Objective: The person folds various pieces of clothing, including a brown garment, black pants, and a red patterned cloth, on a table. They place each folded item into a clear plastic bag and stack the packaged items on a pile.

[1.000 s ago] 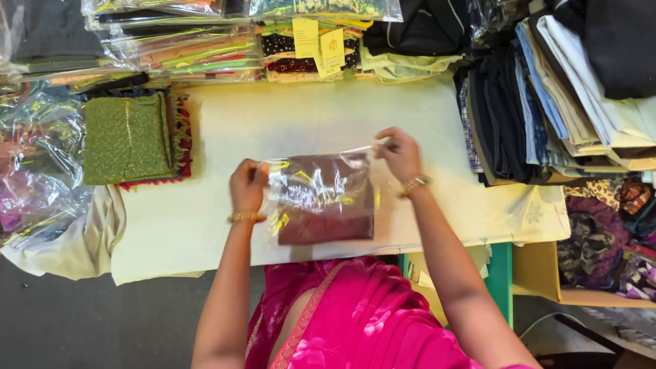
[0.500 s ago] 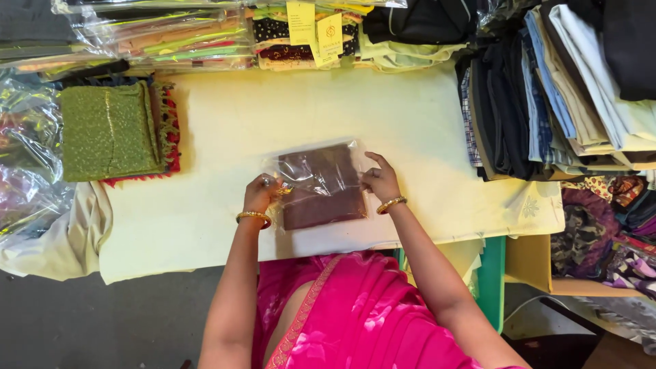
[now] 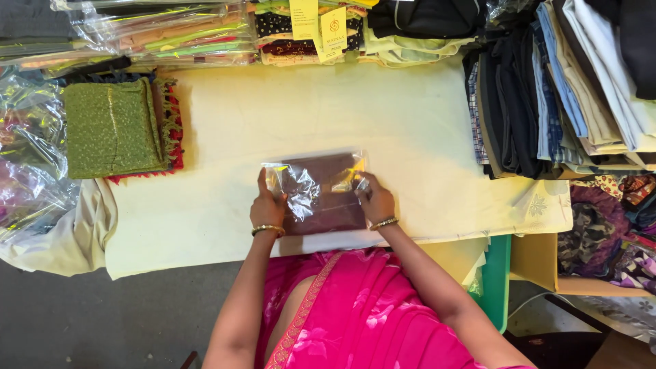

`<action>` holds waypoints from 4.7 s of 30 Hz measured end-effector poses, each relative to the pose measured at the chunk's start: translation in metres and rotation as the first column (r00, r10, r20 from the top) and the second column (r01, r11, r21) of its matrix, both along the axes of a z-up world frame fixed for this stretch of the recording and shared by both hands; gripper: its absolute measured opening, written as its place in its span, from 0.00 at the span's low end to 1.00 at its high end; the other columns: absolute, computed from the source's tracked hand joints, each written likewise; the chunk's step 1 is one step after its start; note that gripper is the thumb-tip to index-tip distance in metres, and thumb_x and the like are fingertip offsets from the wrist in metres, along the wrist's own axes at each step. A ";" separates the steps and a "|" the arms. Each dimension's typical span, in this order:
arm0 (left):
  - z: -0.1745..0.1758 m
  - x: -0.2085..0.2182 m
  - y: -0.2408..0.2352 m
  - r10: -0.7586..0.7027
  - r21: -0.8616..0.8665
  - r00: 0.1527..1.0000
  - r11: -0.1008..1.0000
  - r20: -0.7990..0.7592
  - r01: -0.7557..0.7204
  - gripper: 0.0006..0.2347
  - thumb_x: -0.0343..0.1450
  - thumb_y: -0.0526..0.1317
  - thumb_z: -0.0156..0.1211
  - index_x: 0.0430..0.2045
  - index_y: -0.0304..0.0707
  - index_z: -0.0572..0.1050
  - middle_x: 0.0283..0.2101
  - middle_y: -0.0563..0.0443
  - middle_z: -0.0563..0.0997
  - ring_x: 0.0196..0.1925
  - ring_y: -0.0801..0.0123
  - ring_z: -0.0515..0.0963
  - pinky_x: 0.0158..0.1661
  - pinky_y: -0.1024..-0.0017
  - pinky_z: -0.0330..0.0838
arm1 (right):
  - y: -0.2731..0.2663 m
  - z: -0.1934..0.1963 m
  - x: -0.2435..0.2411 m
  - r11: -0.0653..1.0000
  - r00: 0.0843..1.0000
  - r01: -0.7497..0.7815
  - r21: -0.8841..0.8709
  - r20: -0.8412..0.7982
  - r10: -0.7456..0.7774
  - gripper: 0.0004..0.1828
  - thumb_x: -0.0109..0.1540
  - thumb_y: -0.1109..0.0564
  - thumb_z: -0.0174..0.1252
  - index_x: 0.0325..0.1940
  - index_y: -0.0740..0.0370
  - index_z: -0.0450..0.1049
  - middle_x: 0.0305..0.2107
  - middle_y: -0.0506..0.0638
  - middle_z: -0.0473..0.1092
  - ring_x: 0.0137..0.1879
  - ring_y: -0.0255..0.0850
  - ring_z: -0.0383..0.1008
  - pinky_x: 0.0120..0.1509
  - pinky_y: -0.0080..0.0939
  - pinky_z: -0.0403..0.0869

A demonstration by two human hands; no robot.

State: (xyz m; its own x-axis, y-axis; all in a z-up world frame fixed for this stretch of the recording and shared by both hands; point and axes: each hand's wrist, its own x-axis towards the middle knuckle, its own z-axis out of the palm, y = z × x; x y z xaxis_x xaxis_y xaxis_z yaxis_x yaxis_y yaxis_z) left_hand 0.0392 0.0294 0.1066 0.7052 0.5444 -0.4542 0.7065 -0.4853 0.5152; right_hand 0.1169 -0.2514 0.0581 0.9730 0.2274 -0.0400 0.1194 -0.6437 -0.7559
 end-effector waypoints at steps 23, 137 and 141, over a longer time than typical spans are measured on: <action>0.020 -0.063 0.017 -0.843 0.199 0.513 0.482 -0.160 0.853 0.43 0.60 0.62 0.66 0.73 0.66 0.55 0.77 0.55 0.45 0.79 0.56 0.38 0.70 0.37 0.32 | -0.024 0.088 0.003 0.462 0.628 -0.724 -0.512 -0.211 0.749 0.56 0.55 0.28 0.61 0.78 0.51 0.47 0.77 0.52 0.39 0.82 0.46 0.33 0.81 0.58 0.36; -0.059 -0.010 -0.037 0.284 -0.039 0.911 0.957 0.299 -0.286 0.44 0.57 0.40 0.77 0.70 0.46 0.55 0.62 0.35 0.63 0.61 0.43 0.67 0.57 0.51 0.66 | -0.030 -0.034 0.015 0.971 0.946 0.192 -0.142 -0.236 -0.221 0.38 0.49 0.46 0.74 0.61 0.55 0.71 0.31 0.52 0.78 0.38 0.46 0.80 0.44 0.46 0.77; -0.077 -0.002 -0.015 0.352 -0.202 0.916 0.928 0.194 -0.314 0.37 0.59 0.41 0.77 0.63 0.42 0.61 0.53 0.35 0.72 0.52 0.47 0.76 0.51 0.58 0.72 | -0.033 -0.043 0.029 0.970 0.948 0.123 -0.208 -0.266 -0.177 0.33 0.50 0.46 0.75 0.55 0.57 0.74 0.30 0.51 0.78 0.37 0.45 0.81 0.44 0.46 0.78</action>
State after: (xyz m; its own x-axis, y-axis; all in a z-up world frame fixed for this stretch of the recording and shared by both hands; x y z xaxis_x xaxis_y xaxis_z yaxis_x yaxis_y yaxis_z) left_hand 0.0372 0.0142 0.0293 0.5889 0.6971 -0.4090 0.6699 -0.1379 0.7295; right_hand 0.1461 -0.2840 0.0156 0.9383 0.0422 -0.3432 -0.1883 -0.7700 -0.6096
